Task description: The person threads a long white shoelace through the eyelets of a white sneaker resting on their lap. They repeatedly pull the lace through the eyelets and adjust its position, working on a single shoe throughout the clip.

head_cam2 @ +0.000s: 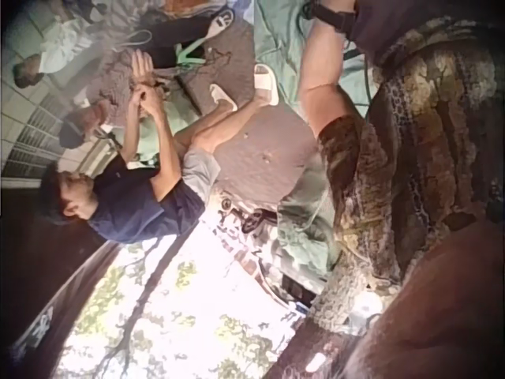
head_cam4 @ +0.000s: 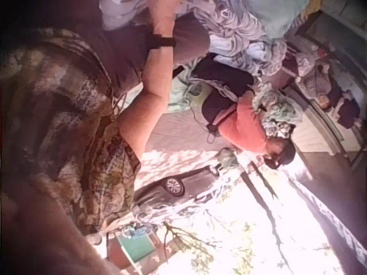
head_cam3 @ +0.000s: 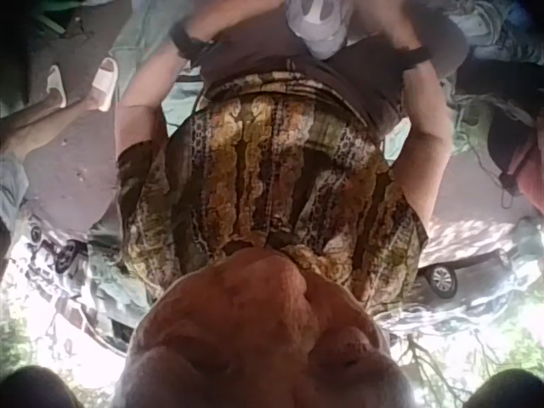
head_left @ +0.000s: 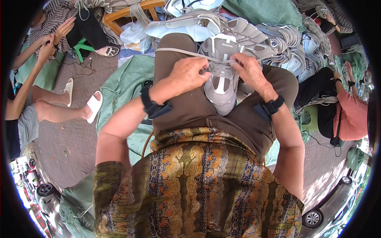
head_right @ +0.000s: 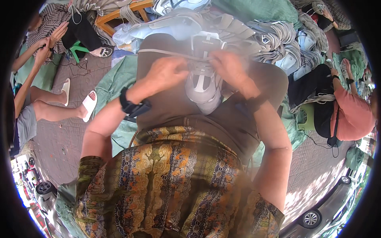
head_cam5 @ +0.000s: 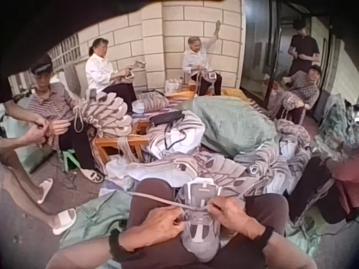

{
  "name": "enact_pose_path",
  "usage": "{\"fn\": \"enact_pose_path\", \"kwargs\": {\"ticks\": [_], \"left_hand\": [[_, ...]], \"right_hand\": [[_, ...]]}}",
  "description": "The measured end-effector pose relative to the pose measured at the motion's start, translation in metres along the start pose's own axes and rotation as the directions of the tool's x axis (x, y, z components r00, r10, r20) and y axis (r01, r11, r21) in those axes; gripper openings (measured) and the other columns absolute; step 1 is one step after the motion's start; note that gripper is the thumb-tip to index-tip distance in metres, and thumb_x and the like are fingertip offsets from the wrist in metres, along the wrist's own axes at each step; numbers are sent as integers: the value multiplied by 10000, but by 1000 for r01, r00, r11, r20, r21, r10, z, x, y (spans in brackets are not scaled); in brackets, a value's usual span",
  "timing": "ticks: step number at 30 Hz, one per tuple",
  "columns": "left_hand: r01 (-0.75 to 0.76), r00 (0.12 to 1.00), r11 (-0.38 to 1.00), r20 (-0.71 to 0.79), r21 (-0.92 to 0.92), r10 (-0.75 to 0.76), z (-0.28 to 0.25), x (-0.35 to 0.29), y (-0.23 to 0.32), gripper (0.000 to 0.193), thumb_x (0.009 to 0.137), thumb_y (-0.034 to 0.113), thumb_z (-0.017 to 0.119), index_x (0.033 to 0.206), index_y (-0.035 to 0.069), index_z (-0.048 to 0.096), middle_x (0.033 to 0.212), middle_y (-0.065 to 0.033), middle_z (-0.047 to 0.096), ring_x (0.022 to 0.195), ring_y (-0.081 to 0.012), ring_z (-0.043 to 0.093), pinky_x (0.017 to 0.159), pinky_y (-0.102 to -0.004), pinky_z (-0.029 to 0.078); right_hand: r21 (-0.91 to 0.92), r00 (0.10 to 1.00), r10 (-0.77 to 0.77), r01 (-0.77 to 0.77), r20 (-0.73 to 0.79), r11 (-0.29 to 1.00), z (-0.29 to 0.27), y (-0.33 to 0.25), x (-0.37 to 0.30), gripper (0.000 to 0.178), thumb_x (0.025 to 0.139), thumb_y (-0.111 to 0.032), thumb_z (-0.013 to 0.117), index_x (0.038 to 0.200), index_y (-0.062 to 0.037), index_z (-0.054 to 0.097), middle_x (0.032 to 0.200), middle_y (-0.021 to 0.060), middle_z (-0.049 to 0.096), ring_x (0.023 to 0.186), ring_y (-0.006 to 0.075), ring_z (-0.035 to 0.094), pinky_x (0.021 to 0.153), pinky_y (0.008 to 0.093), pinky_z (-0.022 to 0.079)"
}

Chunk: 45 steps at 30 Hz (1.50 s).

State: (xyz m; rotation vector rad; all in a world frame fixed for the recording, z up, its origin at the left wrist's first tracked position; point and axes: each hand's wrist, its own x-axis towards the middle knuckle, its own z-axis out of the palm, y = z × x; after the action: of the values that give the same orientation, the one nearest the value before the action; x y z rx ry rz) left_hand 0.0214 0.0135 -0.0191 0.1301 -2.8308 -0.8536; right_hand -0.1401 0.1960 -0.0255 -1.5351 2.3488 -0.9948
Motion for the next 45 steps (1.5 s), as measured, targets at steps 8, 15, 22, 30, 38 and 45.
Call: {"fn": "enact_pose_path", "kwargs": {"ticks": [8,15,22,30,38,45], "left_hand": [[-70,997,984,-8,165,72,26,22,7,182,796,152,559,873,-9,527,811,-179,601,770,-369,617,691,-466,499],[-142,988,986,-55,85,147,18,33,5,93,786,69,547,818,9,484,726,-176,588,694,-367,600,640,-458,482],[284,949,861,255,-421,-188,-6,41,-1,196,789,49,584,983,23,584,699,-64,595,594,-147,536,572,-298,457],[259,945,855,302,-449,-128,-15,39,-8,224,789,39,596,1013,33,599,816,-37,590,620,-97,522,550,-246,433],[384,878,773,459,-505,-136,-25,47,-3,206,814,89,607,1015,44,604,825,-15,586,575,-76,494,479,-227,379],[187,955,868,291,-460,-52,-3,44,-8,156,814,65,608,968,38,598,779,-40,584,636,-123,538,579,-270,463]], "right_hand": [[47,996,82,-81,-34,996,-13,13,3,178,852,-168,584,952,-39,655,830,191,641,792,365,606,711,418,472],[81,996,68,-63,-54,995,-11,18,1,172,853,-167,581,940,-49,670,834,193,642,793,367,607,719,423,477],[-282,995,-100,95,-5,955,-20,19,-11,110,850,-61,561,913,9,618,784,181,634,781,380,608,663,431,484],[-468,989,-142,111,-30,877,-66,27,-30,84,817,-22,495,874,-7,556,771,180,593,715,383,590,629,451,475],[-574,989,-49,-39,-136,818,-122,46,-65,101,835,-52,487,881,-12,567,779,189,605,718,391,595,623,456,478],[-575,950,141,-283,-279,767,-176,53,-117,94,883,-62,502,905,-11,577,794,205,596,750,407,581,616,447,447]]}}
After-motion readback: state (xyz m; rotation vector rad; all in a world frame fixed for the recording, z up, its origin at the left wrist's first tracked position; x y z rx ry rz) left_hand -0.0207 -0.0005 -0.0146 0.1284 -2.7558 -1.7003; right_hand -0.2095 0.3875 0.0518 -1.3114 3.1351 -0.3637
